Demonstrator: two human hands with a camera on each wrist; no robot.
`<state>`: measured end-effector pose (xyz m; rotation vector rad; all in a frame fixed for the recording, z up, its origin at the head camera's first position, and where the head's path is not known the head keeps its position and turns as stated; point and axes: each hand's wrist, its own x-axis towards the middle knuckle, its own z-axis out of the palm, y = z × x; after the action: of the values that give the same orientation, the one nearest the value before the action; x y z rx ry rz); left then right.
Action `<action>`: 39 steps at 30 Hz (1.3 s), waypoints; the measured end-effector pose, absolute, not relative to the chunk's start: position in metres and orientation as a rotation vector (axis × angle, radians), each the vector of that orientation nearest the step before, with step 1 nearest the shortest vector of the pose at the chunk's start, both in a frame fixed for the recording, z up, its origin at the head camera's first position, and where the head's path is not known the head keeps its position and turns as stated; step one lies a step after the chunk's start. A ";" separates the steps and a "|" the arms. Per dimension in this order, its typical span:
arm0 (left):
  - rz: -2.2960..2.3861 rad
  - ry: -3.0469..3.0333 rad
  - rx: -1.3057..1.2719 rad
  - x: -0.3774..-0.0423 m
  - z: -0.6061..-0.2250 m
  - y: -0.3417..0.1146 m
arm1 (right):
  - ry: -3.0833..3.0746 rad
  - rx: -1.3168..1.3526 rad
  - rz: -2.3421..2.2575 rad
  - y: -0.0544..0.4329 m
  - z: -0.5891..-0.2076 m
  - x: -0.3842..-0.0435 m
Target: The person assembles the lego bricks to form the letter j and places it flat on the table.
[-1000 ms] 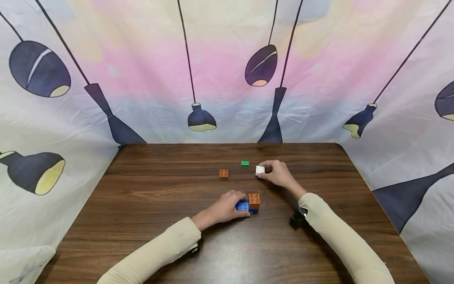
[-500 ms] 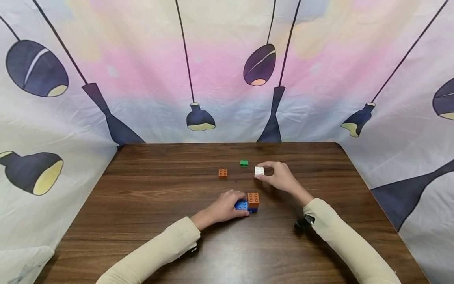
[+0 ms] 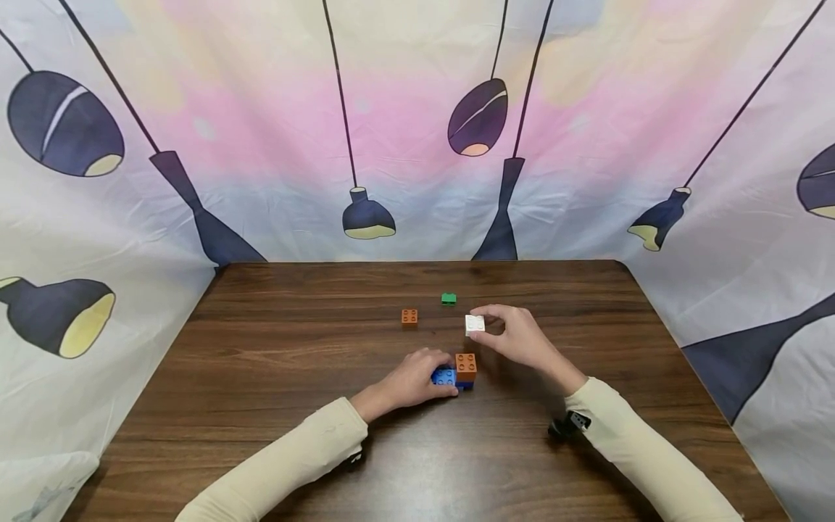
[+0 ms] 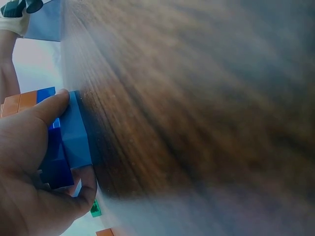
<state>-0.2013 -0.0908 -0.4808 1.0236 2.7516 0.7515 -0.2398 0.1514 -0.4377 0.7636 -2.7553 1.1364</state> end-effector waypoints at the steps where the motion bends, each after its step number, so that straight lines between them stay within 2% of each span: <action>1: 0.751 2.751 1.024 -0.201 -0.481 -0.091 | -2.754 0.768 1.135 0.151 -0.437 -0.238; 39: 0.779 2.748 1.050 -0.203 -0.482 -0.091 | -2.715 0.936 1.137 0.142 -0.432 -0.195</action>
<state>-0.2029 -0.0908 -0.4823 1.0503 2.7482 0.7791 -0.1947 0.1417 -0.4324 0.9363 -2.7147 1.1367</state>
